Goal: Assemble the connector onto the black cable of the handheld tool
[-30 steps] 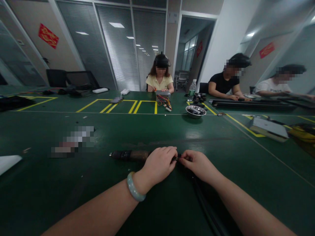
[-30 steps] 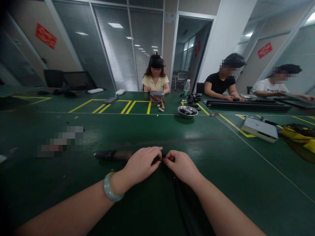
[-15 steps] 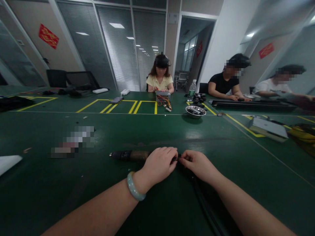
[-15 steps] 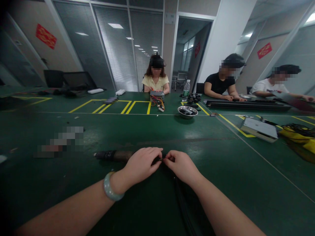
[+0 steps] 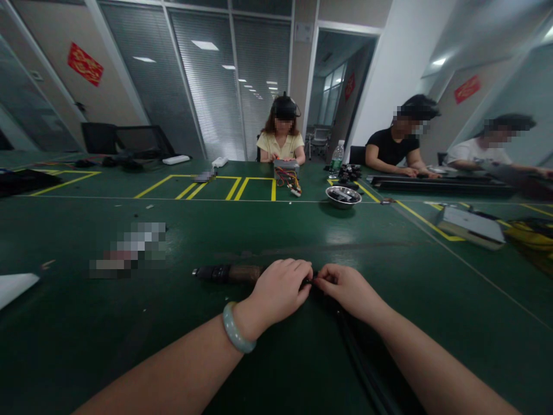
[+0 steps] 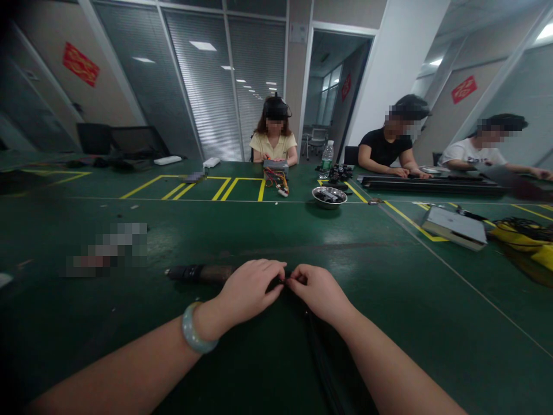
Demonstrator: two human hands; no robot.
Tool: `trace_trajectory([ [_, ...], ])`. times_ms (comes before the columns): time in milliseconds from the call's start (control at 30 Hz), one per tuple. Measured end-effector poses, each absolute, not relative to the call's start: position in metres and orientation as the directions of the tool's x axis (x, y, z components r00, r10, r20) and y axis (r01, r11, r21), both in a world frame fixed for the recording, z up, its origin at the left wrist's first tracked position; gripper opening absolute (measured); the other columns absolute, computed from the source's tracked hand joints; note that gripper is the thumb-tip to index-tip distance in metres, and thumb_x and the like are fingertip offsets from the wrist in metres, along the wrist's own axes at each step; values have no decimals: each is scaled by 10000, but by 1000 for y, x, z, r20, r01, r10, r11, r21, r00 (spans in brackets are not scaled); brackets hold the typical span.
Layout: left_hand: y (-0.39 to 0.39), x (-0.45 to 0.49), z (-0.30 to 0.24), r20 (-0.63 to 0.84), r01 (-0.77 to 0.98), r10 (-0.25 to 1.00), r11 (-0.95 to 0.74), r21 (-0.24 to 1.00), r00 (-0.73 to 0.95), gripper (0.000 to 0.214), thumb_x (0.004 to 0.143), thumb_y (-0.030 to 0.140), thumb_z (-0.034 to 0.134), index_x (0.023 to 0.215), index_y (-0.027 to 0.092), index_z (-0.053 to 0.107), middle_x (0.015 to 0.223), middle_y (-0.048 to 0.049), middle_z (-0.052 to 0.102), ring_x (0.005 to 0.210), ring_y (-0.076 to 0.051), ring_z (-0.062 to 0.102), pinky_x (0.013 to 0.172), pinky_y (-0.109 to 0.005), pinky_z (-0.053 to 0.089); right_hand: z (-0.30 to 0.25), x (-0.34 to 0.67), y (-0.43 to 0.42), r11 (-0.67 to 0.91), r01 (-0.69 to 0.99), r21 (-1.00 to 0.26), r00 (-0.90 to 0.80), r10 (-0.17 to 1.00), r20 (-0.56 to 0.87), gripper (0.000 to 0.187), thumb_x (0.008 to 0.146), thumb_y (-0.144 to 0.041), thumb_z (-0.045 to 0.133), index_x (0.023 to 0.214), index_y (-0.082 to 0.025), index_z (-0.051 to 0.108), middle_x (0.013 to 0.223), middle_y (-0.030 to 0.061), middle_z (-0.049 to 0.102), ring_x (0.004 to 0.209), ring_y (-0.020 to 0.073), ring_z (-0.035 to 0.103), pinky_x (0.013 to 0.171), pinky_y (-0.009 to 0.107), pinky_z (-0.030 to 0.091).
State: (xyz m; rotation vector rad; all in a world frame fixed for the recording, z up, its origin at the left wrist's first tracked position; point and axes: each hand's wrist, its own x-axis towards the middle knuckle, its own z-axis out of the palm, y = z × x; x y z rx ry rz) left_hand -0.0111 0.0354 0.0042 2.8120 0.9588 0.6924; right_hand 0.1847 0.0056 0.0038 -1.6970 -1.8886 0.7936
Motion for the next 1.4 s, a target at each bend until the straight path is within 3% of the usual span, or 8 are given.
trace_trajectory([
  [233, 36, -11, 2, 395, 587, 637, -769, 255, 662, 196, 850, 249, 596, 1029, 202, 532, 1064, -46, 623, 987, -224, 594, 902, -402, 466, 2, 185, 6, 70, 712, -699, -123, 992, -26, 199, 857, -362, 560, 799, -196, 653, 685, -8, 665, 601, 136, 588, 538, 235, 357],
  [600, 35, -11, 5, 363, 575, 620, -784, 234, 696, 125, 854, 241, 585, 965, 201, 545, 1014, -34, 630, 967, -220, 593, 885, -397, 467, 3, 185, 7, 62, 716, -695, -120, 992, -34, 188, 857, -354, 560, 809, -200, 658, 675, -13, 660, 592, 132, 581, 530, 238, 350],
  [800, 35, -11, 3, 382, 609, 657, -751, 256, 650, 237, 868, 259, 564, 1091, 199, 509, 1039, -47, 623, 973, -215, 599, 885, -390, 468, 2, 185, 7, 66, 722, -689, -116, 993, -27, 186, 851, -349, 562, 796, -198, 656, 671, -14, 657, 589, 130, 574, 520, 233, 343],
  [1033, 35, -11, 5, 355, 579, 628, -778, 245, 693, 138, 852, 251, 590, 972, 198, 546, 966, -29, 626, 939, -215, 587, 869, -383, 457, 4, 185, 6, 57, 714, -698, -116, 992, -37, 184, 851, -352, 565, 805, -201, 658, 670, -13, 661, 592, 132, 584, 528, 233, 355],
  [1400, 34, -11, 3, 376, 616, 671, -739, 273, 639, 245, 856, 256, 585, 1084, 206, 512, 1031, -39, 626, 964, -214, 598, 883, -391, 476, 0, 185, 7, 51, 708, -705, -110, 993, -38, 183, 853, -359, 563, 798, -207, 650, 671, -17, 665, 584, 132, 590, 532, 230, 367],
])
